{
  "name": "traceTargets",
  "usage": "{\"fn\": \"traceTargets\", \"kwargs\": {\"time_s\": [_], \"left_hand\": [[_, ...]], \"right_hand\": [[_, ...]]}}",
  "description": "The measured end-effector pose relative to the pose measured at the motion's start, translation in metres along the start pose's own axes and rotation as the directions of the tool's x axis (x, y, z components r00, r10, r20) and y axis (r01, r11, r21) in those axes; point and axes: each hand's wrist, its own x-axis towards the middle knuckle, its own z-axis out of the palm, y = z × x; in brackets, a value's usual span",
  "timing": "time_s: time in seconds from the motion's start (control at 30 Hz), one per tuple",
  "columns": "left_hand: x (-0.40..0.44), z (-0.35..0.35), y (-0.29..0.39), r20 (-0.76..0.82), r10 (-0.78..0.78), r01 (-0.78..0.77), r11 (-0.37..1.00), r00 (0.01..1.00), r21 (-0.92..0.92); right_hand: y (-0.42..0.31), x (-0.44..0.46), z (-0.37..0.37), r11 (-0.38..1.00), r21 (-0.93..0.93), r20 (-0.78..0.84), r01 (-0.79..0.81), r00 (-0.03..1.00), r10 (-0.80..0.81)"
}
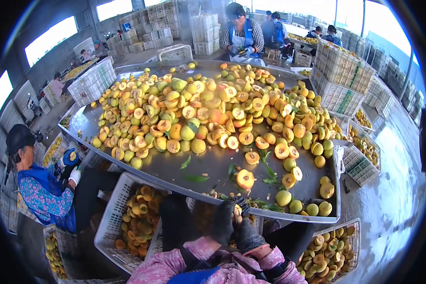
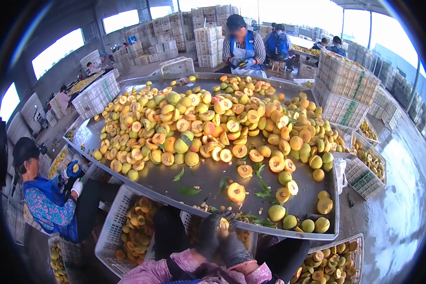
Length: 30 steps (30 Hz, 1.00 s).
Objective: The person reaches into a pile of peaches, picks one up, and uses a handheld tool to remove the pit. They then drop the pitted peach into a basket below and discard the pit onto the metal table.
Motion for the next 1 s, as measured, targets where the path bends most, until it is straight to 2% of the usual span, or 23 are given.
{"fn": "traceTargets", "kwargs": {"time_s": [0.03, 0.1, 0.13, 0.2, 0.27, 0.37, 0.4, 0.43, 0.47, 0.5, 0.53, 0.57, 0.63, 0.73, 0.77, 0.83, 0.87, 0.9, 0.93, 1.0], "left_hand": [[-0.001, 0.001, -0.002, 0.0, -0.021, 0.021, 0.999, 1.0, -0.029], [-0.001, 0.001, -0.002, 0.043, -0.156, 0.162, 0.96, 0.987, -0.229], [-0.003, 0.0, 0.0, 0.087, -0.232, 0.248, 0.913, 0.969, -0.324], [0.0, -0.004, 0.0, 0.052, -0.109, 0.116, 0.977, 0.993, -0.178], [0.0, -0.012, -0.003, 0.079, 0.052, -0.054, 0.998, 0.996, 0.032], [-0.001, -0.012, -0.011, 0.159, -0.156, 0.192, 0.953, 0.975, -0.236], [-0.001, -0.014, -0.011, 0.208, -0.262, 0.331, 0.822, 0.942, -0.464], [0.001, -0.017, -0.001, 0.278, -0.349, 0.443, 0.619, 0.895, -0.649], [0.001, -0.02, 0.003, 0.363, -0.407, 0.513, 0.364, 0.838, -0.777], [-0.01, -0.016, -0.022, 0.325, -0.415, 0.512, 0.499, 0.85, -0.699], [-0.02, -0.013, -0.048, 0.287, -0.423, 0.505, 0.62, 0.86, -0.6], [-0.023, -0.017, -0.059, 0.302, -0.419, 0.515, 0.649, 0.856, -0.56], [-0.03, -0.02, -0.067, 0.295, -0.369, 0.469, 0.762, 0.881, -0.446], [-0.025, -0.026, -0.058, 0.266, -0.196, 0.251, 0.949, 0.944, -0.191], [-0.02, -0.028, -0.052, 0.27, -0.134, 0.165, 0.982, 0.953, -0.097], [-0.012, -0.031, -0.034, 0.28, -0.045, 0.049, 0.999, 0.959, -0.01], [-0.007, -0.029, -0.02, 0.278, -0.017, 0.022, 1.0, 0.96, -0.018], [-0.004, -0.029, -0.013, 0.278, 0.011, -0.005, 1.0, 0.961, -0.024], [-0.004, -0.028, -0.013, 0.295, -0.018, 0.032, 0.999, 0.955, -0.042], [-0.005, -0.029, -0.016, 0.332, -0.076, 0.107, 0.991, 0.94, -0.076]], "right_hand": [[-0.005, 0.001, -0.004, 0.999, 0.048, -0.01, -0.02, 1.0, 0.021], [-0.012, -0.002, -0.007, 0.986, 0.149, -0.027, -0.079, 0.996, 0.084], [-0.002, 0.0, 0.006, 0.997, -0.073, 0.022, 0.028, 0.999, -0.027], [0.031, 0.008, 0.038, 0.844, -0.462, 0.198, 0.272, 0.959, -0.201], [0.024, 0.003, 0.032, 0.843, -0.404, 0.167, 0.356, 0.934, -0.315], [0.023, 0.003, 0.032, 0.806, -0.4, 0.031, 0.436, 0.885, -0.464], [0.025, 0.002, 0.032, 0.787, -0.414, -0.022, 0.457, 0.86, -0.51], [0.025, 0.001, 0.027, 0.797, -0.387, 0.128, 0.464, 0.883, -0.453], [0.022, -0.001, 0.023, 0.924, -0.159, 0.045, 0.347, 0.938, -0.344], [0.015, -0.004, 0.017, 0.973, 0.086, -0.009, 0.215, 0.977, -0.215], [0.011, -0.006, 0.014, 0.941, 0.33, -0.028, 0.08, 0.997, -0.075], [0.021, -0.004, 0.02, 0.958, 0.217, 0.019, 0.187, 0.981, -0.195], [0.023, -0.009, 0.022, 0.967, 0.247, 0.101, 0.056, 0.991, -0.084], [-0.001, -0.008, -0.001, 0.972, 0.217, 0.207, -0.09, 0.977, 0.044], [-0.008, -0.008, -0.006, 0.972, 0.197, 0.235, -0.129, 0.969, 0.081], [0.002, -0.011, 0.006, 0.943, 0.309, 0.21, -0.125, 0.976, 0.061], [0.009, -0.011, 0.012, 0.924, 0.363, 0.196, -0.122, 0.979, 0.052], [0.015, -0.01, 0.013, 0.98, 0.174, 0.181, 0.093, 0.976, -0.124], [0.021, -0.01, 0.013, 0.952, -0.023, 0.203, 0.306, 0.934, -0.295], [0.025, -0.01, 0.018, 0.917, 0.011, 0.162, 0.399, 0.904, -0.395]]}}
